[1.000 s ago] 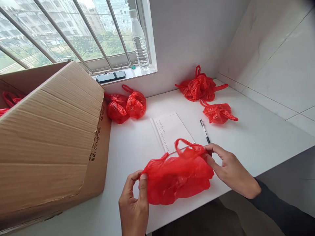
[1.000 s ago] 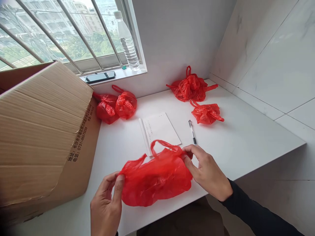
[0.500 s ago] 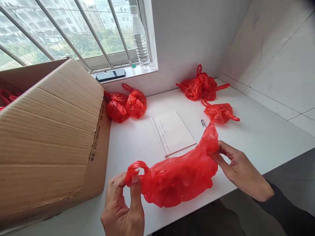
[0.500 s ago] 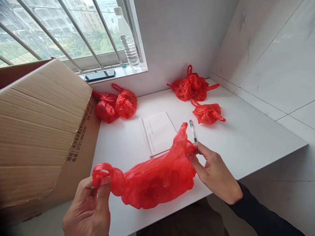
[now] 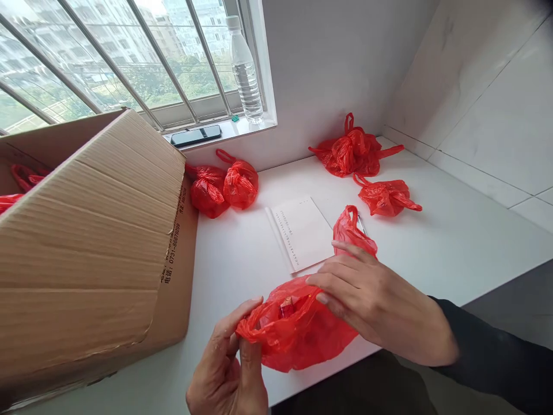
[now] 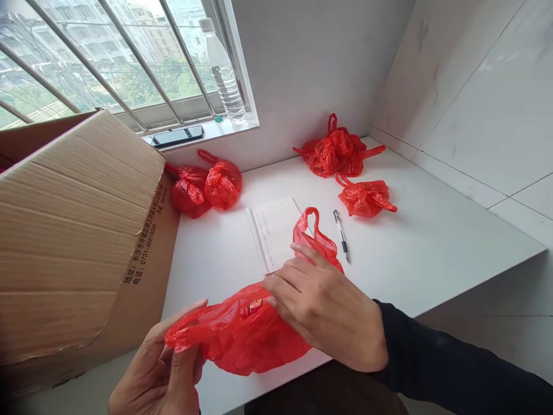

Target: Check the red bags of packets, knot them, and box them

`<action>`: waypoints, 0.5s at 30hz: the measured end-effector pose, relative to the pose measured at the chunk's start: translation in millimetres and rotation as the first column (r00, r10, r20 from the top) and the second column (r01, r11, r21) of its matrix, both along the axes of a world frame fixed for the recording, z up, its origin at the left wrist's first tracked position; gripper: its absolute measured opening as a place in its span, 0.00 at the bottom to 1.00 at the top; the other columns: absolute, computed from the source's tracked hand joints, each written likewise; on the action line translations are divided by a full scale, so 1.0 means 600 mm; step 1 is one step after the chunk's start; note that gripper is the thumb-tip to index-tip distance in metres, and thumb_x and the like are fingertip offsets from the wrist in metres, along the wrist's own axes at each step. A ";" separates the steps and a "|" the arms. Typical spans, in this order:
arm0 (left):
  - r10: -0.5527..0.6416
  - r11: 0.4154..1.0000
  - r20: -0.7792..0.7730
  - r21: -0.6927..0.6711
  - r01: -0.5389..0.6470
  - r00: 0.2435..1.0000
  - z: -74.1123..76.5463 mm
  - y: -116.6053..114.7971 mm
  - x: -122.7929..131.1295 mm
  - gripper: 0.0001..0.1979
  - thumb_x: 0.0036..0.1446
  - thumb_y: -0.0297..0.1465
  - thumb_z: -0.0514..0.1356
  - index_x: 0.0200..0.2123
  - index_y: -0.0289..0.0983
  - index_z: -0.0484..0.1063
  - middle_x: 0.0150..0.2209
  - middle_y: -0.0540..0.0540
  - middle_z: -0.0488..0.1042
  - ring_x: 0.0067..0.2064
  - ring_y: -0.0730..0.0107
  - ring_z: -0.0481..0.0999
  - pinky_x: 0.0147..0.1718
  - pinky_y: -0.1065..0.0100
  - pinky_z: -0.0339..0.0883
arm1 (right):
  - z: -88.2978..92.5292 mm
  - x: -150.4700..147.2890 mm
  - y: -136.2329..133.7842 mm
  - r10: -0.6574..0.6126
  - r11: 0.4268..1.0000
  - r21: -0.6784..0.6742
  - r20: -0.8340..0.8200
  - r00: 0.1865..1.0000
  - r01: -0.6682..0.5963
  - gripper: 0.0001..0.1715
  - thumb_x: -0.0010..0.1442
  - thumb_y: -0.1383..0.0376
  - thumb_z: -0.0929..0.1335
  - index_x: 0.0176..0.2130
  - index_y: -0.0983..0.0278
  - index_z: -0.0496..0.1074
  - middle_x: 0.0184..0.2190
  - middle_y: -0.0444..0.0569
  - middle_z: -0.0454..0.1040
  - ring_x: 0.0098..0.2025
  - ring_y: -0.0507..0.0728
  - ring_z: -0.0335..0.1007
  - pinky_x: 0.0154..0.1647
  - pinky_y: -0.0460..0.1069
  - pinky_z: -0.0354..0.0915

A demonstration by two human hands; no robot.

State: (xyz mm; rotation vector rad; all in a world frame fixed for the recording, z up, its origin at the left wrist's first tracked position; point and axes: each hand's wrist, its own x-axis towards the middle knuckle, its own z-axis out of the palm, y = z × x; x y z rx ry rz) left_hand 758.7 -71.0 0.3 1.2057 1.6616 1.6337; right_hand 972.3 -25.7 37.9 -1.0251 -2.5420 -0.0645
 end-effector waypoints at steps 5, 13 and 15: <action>0.044 0.998 -0.020 -0.036 -0.045 0.999 0.001 0.000 -0.011 0.12 0.61 0.45 0.64 0.42 0.46 0.82 0.35 0.50 0.83 0.32 0.71 0.79 0.36 0.73 0.76 | -0.003 -0.002 0.002 -0.067 0.997 -0.029 0.207 0.976 0.074 0.19 0.73 0.69 0.57 0.33 0.62 0.70 0.26 0.46 0.71 0.27 0.57 0.67 0.36 0.55 0.64; 0.003 0.998 -0.026 -0.064 -0.005 1.000 0.008 -0.009 0.018 0.20 0.65 0.47 0.59 0.56 0.50 0.76 0.55 0.47 0.79 0.57 0.53 0.77 0.58 0.54 0.71 | -0.015 0.000 -0.032 -0.098 0.969 -0.189 0.287 0.953 0.156 0.06 0.68 0.70 0.63 0.37 0.60 0.66 0.22 0.42 0.70 0.19 0.55 0.66 0.22 0.52 0.46; -0.094 0.995 -0.103 -0.033 0.092 0.990 0.005 -0.013 0.040 0.30 0.63 0.49 0.59 0.66 0.50 0.64 0.61 0.43 0.73 0.62 0.47 0.72 0.61 0.46 0.66 | -0.028 -0.004 -0.035 -0.079 0.952 -0.248 0.359 0.930 0.177 0.11 0.62 0.76 0.66 0.38 0.60 0.67 0.23 0.42 0.72 0.20 0.55 0.68 0.23 0.51 0.45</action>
